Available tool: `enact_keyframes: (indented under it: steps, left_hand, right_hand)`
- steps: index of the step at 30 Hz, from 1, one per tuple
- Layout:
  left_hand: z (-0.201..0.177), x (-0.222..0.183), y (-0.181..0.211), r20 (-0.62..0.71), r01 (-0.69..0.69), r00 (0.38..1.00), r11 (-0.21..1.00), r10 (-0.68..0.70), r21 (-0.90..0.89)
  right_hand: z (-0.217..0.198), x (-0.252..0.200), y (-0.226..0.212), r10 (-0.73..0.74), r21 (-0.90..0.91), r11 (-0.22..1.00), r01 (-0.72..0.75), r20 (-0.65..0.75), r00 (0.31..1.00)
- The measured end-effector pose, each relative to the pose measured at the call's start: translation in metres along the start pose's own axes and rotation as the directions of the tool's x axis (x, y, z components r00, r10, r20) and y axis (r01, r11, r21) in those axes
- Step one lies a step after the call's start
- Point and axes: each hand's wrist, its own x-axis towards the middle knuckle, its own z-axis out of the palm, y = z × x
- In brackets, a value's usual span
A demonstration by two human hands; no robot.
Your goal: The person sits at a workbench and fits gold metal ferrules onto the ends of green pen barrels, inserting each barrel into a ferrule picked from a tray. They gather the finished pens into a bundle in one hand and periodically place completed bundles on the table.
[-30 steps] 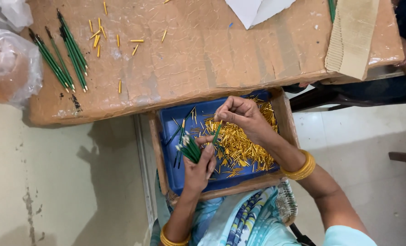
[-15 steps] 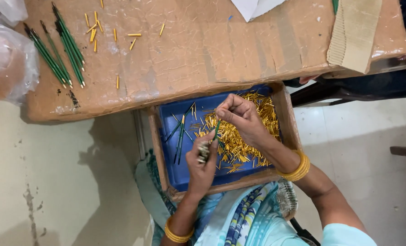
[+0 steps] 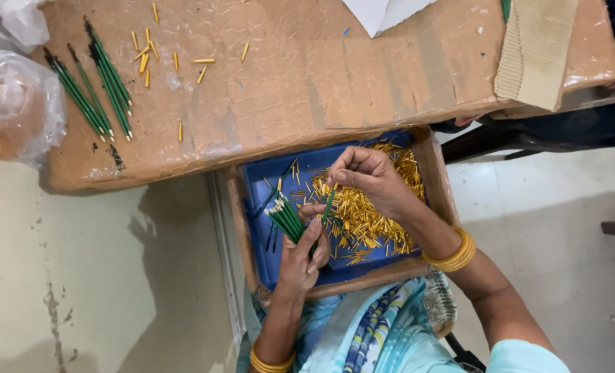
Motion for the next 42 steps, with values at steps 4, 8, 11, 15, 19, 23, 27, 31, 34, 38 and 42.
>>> enact_keyframes:
  steps: [4, 8, 11, 15, 19, 23, 27, 31, 34, 38, 42]
  left_hand:
    - [-0.001, -0.001, -0.002, 0.003, 0.015, 1.0, 1.0, -0.015, 0.006]
    - [-0.002, -0.004, 0.002, -0.036, -0.08, 0.996, 0.986, 0.086, 0.146]
    - [0.0, -0.007, 0.026, -0.019, -0.265, 0.884, 0.534, 0.467, 0.803]
    - [-0.042, -0.015, 0.01, 0.023, -0.281, 0.794, 0.334, 0.607, 0.9]
    - [-0.082, -0.026, -0.021, -0.47, 0.233, 0.877, 0.772, 0.097, 0.592]
    - [-0.122, -0.032, -0.058, -0.375, 0.176, 0.926, 0.931, -0.046, 0.319]
    - [-0.127, -0.03, -0.06, -0.319, 0.136, 0.948, 0.922, -0.014, 0.362]
    - [-0.131, -0.029, -0.059, -0.307, 0.14, 0.951, 0.941, -0.041, 0.308]
    - [-0.109, -0.029, -0.037, -0.352, 0.134, 0.936, 0.951, -0.028, 0.28]
    - [-0.079, -0.026, -0.007, -0.316, 0.073, 0.948, 0.946, 0.033, 0.316]
    - [-0.05, -0.017, 0.013, -0.225, -0.033, 0.973, 0.995, 0.054, 0.096]
  right_hand:
    - [-0.001, -0.001, 0.005, -0.023, 0.008, 1.0, 0.023, 0.002, 1.0]
    - [-0.004, -0.002, 0.014, -0.047, -0.016, 0.999, 0.046, -0.038, 0.998]
    - [-0.011, 0.006, 0.039, -0.025, -0.021, 1.0, 0.023, -0.093, 0.995]
    - [-0.009, 0.011, 0.075, 0.069, -0.312, 0.947, -0.074, -0.025, 0.997]
    - [0.043, 0.019, 0.006, -0.191, -0.842, 0.396, 0.366, 0.314, 0.93]
    - [0.067, 0.09, -0.035, -0.252, -0.822, 0.374, 0.429, 0.355, 0.9]
    - [0.091, 0.197, -0.04, -0.428, -0.858, -0.043, 0.511, 0.478, 0.767]
    - [0.094, 0.269, -0.008, -0.21, -0.77, -0.458, 0.444, 0.579, 0.788]
    - [0.102, 0.269, -0.01, -0.176, -0.694, -0.59, 0.413, 0.609, 0.773]
    - [0.101, 0.236, -0.037, -0.22, -0.735, -0.564, 0.378, 0.575, 0.788]
    - [0.077, 0.16, -0.06, -0.362, -0.825, 0.257, 0.503, 0.4, 0.842]
